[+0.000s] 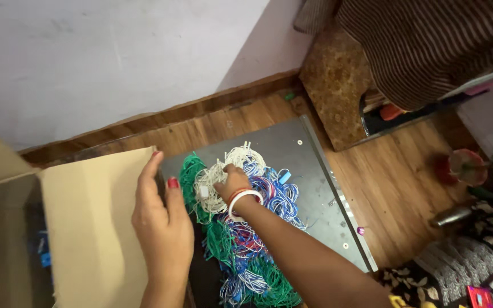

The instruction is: The person picks up coiled string lights one at a time from a metal tray and a pile beside an open cardboard box, arranges each coil in their hands, and places the coils into the box, which gradually fills with white, green, blue and multicolored light strands.

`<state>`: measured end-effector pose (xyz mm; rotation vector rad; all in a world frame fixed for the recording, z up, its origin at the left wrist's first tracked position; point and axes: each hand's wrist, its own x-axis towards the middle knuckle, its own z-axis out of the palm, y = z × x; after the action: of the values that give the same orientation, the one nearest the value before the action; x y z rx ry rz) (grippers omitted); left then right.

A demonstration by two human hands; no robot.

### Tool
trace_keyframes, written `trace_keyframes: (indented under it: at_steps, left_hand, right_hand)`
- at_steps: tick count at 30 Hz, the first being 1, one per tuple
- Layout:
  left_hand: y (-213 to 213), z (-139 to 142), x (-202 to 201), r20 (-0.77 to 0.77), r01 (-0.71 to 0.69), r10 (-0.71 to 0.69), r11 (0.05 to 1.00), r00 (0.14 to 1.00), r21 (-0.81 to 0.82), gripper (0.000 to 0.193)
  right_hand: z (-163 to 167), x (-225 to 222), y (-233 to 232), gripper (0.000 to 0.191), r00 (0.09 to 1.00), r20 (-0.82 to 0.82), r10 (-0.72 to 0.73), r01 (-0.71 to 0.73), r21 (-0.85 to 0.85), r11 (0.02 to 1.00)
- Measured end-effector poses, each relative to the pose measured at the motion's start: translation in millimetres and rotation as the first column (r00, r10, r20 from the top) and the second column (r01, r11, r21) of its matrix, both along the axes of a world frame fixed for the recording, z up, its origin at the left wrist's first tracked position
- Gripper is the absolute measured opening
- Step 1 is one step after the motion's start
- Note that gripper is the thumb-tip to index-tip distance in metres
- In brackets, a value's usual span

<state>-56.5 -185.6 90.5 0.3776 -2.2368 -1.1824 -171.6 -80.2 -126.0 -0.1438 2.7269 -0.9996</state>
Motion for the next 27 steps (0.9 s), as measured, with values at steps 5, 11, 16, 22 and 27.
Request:
trace_keyframes:
  at_steps: [5,11,16,22,27]
  left_hand:
    - [-4,-18,2,0.061,-0.003,0.0,0.999,0.998,0.042,0.039]
    - [-6,-33,6,0.049,0.026,-0.033,0.991,0.998,0.132,0.04]
    - [-10,-35,9,0.108,0.01,-0.025,0.991,0.994,0.134,0.041]
    - [-9,-30,5,0.097,0.009,-0.023,0.989,0.995,0.148,0.042]
    - [-9,-23,3,0.083,0.007,-0.024,0.981,0.996,0.195,0.039]
  right_hand:
    - [8,2,-13,0.069,0.992,0.128,-0.017,-0.02,0.285,0.958]
    - [-20,5,-20,0.048,0.999,-0.041,-0.025,0.04,0.423,0.905]
    - [-27,6,-14,0.072,0.995,0.077,-0.07,0.042,0.323,0.945]
    - [-3,11,-4,0.068,0.976,0.13,-0.174,0.168,0.057,0.984]
    - [28,31,17,0.069,0.949,0.151,-0.277,0.301,-0.177,0.937]
